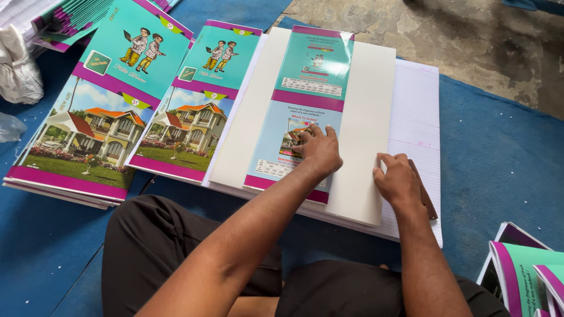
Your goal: The person sits on the floor and repeatedly folds a printed cover sheet over a stack of lined pages, then uses a small wooden block to press and crease the spine fold. The person handles multiple book units one at a time, repeating the fold-and-crease sequence.
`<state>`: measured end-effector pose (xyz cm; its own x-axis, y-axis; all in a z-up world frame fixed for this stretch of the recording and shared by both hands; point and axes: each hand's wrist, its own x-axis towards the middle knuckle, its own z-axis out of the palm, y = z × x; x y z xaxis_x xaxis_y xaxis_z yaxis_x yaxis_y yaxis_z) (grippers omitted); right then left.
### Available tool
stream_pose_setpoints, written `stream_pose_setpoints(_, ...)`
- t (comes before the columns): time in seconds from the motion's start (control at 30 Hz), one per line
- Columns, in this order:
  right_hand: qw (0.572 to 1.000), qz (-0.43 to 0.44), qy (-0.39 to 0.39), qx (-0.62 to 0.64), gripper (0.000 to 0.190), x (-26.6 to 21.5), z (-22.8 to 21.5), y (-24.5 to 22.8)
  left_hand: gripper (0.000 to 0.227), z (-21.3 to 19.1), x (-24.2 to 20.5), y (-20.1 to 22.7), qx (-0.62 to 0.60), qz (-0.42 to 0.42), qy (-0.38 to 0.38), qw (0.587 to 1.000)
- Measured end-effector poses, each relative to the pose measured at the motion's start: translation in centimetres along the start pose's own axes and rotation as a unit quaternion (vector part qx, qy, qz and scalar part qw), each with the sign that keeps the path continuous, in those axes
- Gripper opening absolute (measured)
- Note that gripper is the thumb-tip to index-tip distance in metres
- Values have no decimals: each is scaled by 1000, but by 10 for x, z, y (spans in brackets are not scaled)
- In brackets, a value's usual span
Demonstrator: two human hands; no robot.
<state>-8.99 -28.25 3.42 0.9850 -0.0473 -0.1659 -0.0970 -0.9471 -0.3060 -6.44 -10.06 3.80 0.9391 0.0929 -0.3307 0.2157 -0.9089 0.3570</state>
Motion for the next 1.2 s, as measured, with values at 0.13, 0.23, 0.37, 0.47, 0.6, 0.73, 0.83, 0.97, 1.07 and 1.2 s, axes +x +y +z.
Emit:
stream_pose_setpoints(0.13, 1000, 11, -4, 5, 49, 0, -2, -3, 92, 6, 10, -1, -14, -3, 9, 1000)
stream_pose_setpoints(0.23, 1000, 12, -5, 5, 49, 1, 2, -2, 79, 11, 19, -13, 1, 52, 84, 995)
stream_pose_setpoints(0.37, 1000, 3, -5, 9, 49, 4, 4, 0, 56, 9, 24, -32, -36, 139, 171, 975)
stream_pose_setpoints(0.47, 1000, -8, -6, 28, 50, 3, 5, 3, 23, -4, 18, -46, -31, 179, 180, 967)
stream_pose_setpoints(0.6, 1000, -13, -4, 24, 50, 3, 5, 4, 20, -37, 12, -59, -43, 187, 204, 960)
stream_pose_setpoints(0.73, 1000, -6, -6, 27, 51, 3, 9, 6, 22, -78, 13, -83, -56, 163, 190, 967)
stream_pose_setpoints(0.83, 1000, -14, 2, 18, 51, 5, 16, 9, 28, -109, 16, -108, -81, 141, 195, 967)
stream_pose_setpoints(0.97, 995, -66, 54, -54, 49, 9, 29, 14, 40, -150, 16, -151, -149, 111, 220, 958)
stream_pose_setpoints(1.07, 998, -50, 39, -30, 50, 12, 32, 17, 44, -178, 11, -182, -132, 24, 228, 964)
stream_pose_setpoints(1.2, 998, -48, 39, 0, 51, 12, 30, 17, 42, -195, 6, -214, -137, -87, 238, 958)
